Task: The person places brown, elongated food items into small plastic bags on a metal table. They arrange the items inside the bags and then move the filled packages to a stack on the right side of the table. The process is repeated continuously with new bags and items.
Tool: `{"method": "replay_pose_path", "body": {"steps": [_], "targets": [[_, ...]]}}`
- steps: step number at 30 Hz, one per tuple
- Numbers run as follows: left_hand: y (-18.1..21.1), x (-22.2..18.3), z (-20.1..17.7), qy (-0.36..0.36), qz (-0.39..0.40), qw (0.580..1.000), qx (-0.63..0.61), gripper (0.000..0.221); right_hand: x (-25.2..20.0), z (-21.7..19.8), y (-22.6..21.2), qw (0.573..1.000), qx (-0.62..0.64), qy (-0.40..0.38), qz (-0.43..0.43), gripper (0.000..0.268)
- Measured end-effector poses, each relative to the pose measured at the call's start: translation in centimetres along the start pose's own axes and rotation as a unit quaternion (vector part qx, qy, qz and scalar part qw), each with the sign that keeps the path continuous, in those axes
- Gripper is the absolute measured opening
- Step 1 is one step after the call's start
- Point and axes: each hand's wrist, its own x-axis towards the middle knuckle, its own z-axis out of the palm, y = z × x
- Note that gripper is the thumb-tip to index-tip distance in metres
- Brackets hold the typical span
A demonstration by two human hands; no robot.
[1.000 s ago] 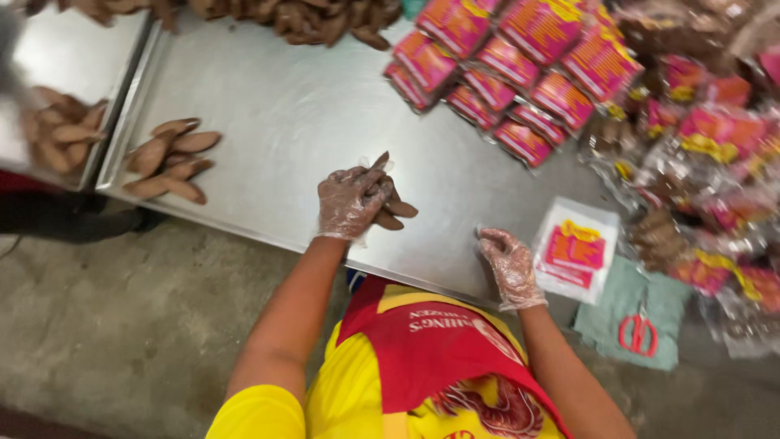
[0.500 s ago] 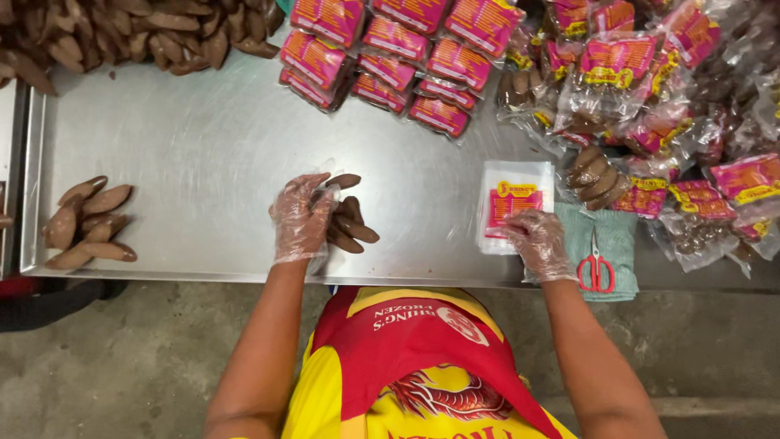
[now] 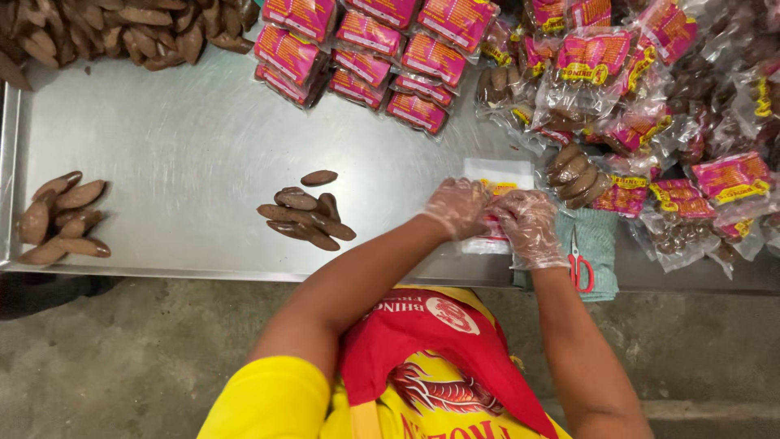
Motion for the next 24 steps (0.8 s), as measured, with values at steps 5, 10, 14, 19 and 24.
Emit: {"method": "replay_pose_path", "body": {"steps": [5,10,14,19,24], "targets": [[-4.1,6.4,7.2,0.121,0.034,0.981,-0.148,0.038,-3.1,3.8,2.0,0.945,0.044,0.31,0.095,0.018],[-7.6,6.6,9.4,0.152,0.018,0.83,-0.537,0.041,-5.0,11.2,4.4,0.773,0.527,0.163,0.315,0.021],[-9.5,2.6,8.5,0.147,0.036,0.735,-0.662,0.043,-3.5,10.4,4.6,0.863,0.438,0.08,0.237,0.018],[-12.2,-3.5,8.5,0.126,0.011,0.585,-0.801,0.037,-1.4,10.3,1.3,0.783,0.548,0.106,0.275,0.033],[-14.5,-9.0,9.5,0.125,0.018,0.448,-0.885,0.034,1.7,7.2,-10.6,0.579,0.691,-0.165,0.4,0.062]]}}
